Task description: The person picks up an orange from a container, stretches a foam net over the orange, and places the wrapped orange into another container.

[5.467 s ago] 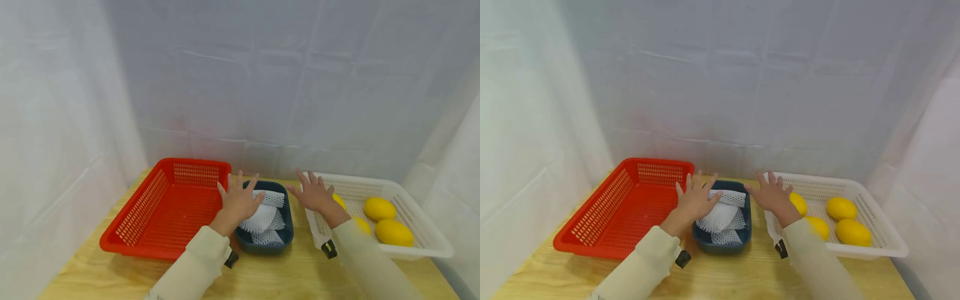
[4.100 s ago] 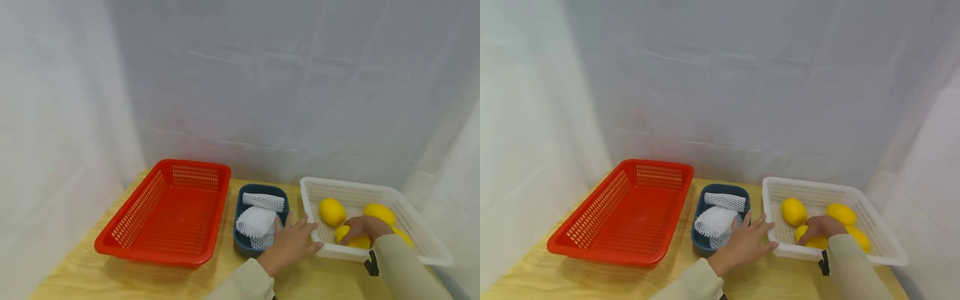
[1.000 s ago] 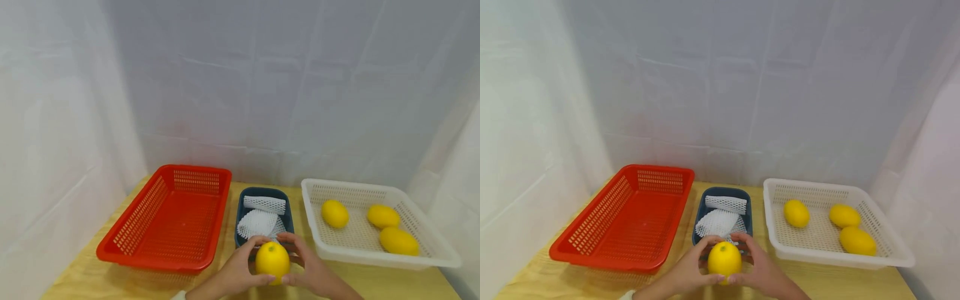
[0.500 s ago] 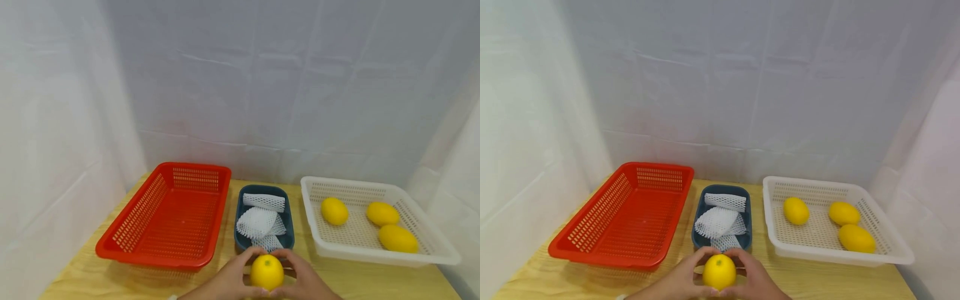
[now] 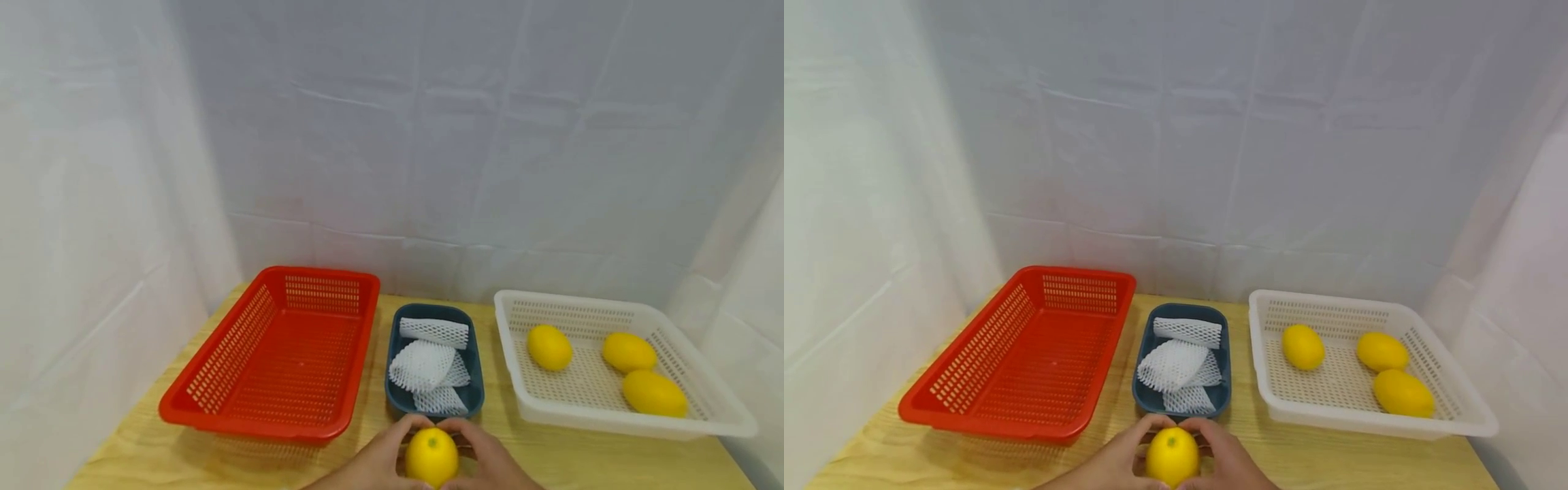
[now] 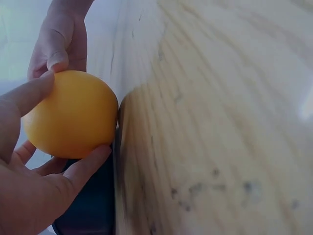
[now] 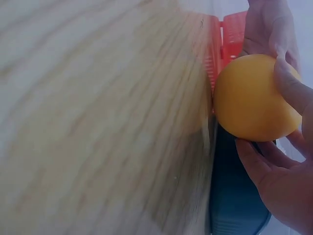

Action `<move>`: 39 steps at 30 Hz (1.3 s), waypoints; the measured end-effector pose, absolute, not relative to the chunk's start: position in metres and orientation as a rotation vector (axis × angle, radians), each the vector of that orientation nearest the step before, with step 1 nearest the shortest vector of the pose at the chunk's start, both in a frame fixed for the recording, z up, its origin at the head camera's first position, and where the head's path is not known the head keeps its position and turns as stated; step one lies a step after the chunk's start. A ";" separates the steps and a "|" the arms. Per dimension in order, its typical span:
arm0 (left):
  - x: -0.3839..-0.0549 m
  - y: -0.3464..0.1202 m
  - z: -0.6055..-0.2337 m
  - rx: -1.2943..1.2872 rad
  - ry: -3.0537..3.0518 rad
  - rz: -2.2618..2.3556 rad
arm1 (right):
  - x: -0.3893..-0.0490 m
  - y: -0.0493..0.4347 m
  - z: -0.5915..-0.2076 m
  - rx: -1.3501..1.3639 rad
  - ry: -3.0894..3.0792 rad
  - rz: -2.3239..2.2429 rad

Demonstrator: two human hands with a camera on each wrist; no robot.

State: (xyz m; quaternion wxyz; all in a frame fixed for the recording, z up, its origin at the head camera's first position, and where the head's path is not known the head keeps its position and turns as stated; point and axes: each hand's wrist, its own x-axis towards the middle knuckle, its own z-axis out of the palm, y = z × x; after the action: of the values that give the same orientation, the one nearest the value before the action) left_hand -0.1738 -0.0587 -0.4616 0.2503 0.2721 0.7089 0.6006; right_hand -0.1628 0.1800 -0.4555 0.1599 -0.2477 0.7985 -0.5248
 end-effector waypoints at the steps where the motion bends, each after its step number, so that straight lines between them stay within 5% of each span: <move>1: -0.174 -0.059 -0.463 0.749 1.913 1.650 | -0.163 0.180 -0.456 -0.714 2.277 -1.500; 19: -0.175 -0.058 -0.470 0.718 1.835 1.705 | -0.205 0.192 -0.396 -1.063 2.801 -1.067; 39: -0.175 -0.057 -0.468 0.730 1.796 1.647 | -0.254 0.158 -0.420 -1.153 3.021 -0.519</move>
State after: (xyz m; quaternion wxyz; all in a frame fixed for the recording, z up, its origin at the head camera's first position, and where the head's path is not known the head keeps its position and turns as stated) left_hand -0.1749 -0.0573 -0.4681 0.2942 0.2743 0.6748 0.6187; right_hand -0.2537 0.1575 -0.4198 -0.0665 -0.3513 0.9204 -0.1580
